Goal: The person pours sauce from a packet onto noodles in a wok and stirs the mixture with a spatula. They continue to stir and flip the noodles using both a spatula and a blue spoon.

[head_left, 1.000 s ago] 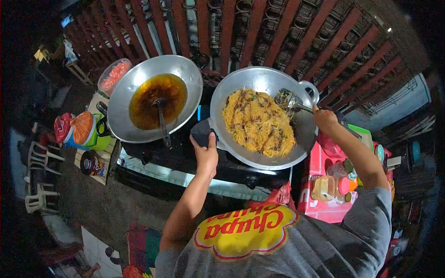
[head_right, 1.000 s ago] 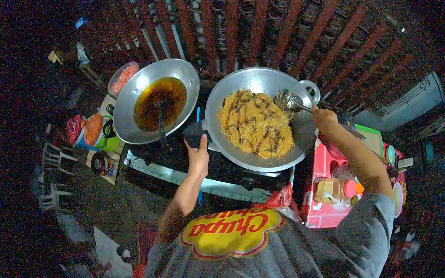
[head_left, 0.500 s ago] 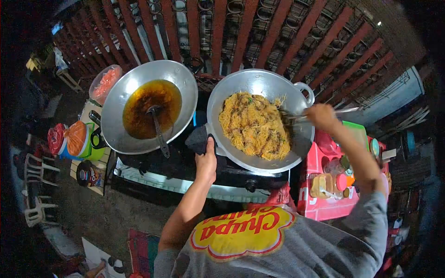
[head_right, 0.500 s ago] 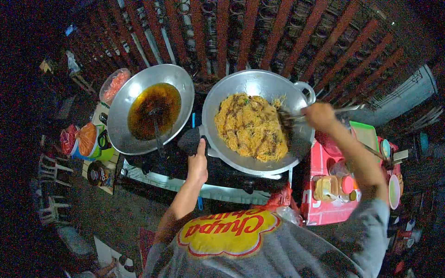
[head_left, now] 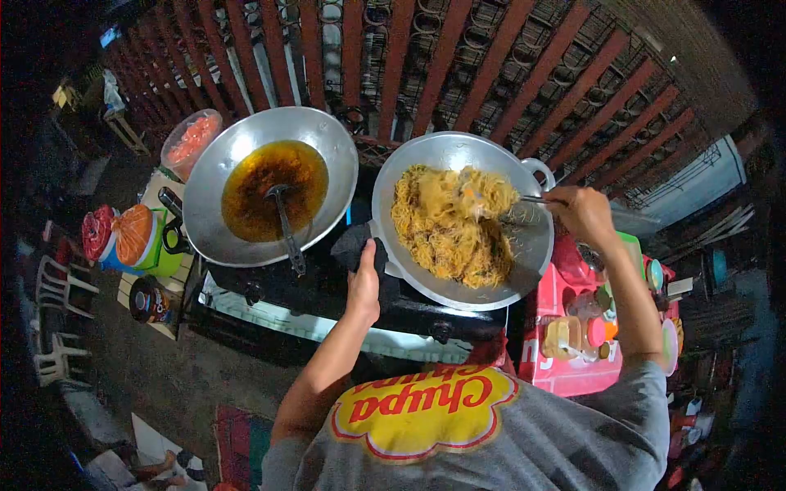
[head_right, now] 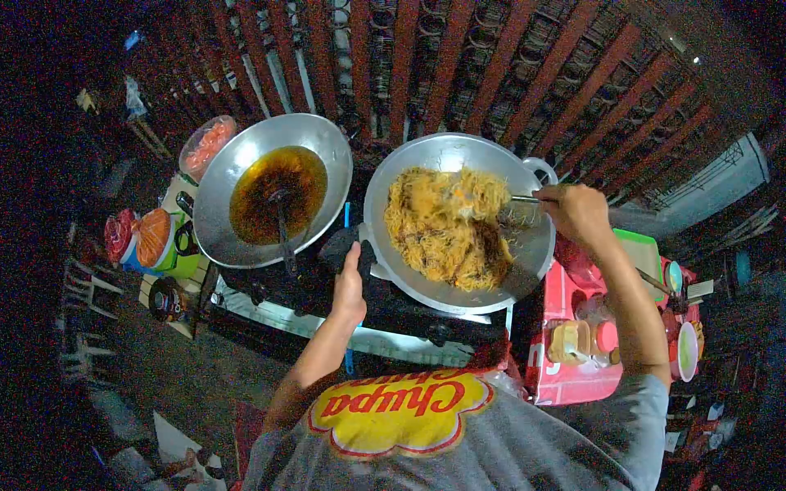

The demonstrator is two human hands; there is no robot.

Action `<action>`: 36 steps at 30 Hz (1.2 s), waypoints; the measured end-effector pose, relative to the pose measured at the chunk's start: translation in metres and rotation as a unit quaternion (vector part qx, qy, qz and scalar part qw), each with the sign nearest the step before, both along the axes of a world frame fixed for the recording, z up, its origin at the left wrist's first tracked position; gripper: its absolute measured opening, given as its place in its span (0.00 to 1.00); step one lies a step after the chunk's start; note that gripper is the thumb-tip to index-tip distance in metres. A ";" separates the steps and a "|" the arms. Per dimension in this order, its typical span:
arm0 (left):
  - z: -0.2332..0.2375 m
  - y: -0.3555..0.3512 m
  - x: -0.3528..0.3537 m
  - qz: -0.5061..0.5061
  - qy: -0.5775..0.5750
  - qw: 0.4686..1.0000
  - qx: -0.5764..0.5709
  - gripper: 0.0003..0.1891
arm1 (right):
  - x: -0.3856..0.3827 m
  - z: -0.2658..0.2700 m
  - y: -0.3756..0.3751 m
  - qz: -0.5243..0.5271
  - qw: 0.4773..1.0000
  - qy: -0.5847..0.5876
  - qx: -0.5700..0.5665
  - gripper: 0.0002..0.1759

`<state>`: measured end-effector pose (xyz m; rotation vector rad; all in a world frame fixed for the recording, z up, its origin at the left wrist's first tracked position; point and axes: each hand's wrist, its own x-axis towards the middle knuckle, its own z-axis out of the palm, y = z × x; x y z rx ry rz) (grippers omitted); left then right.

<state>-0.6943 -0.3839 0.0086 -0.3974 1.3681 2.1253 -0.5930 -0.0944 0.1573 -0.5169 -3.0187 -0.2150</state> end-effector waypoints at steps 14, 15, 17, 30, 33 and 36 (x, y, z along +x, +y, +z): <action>-0.002 -0.001 -0.001 -0.037 0.095 0.979 -0.177 0.29 | -0.053 -0.085 0.068 0.053 0.995 -0.065 0.048 0.11; 0.002 0.000 0.000 -0.040 0.090 0.978 -0.186 0.29 | -0.060 -0.140 0.094 0.065 0.994 -0.083 -0.008 0.13; 0.009 0.001 -0.001 -0.042 0.086 0.975 -0.198 0.29 | -0.053 -0.129 0.046 0.075 0.977 0.008 -0.198 0.12; -0.002 -0.008 -0.006 -0.033 0.066 0.997 0.008 0.25 | -0.015 0.027 0.018 0.043 0.988 -0.082 0.122 0.09; 0.003 -0.009 -0.002 -0.047 0.047 0.995 -0.077 0.27 | -0.012 0.027 0.022 0.051 0.976 -0.133 0.164 0.08; -0.013 -0.005 -0.004 -0.059 0.113 0.980 -0.152 0.28 | -0.004 -0.037 0.031 0.067 0.974 -0.174 0.129 0.08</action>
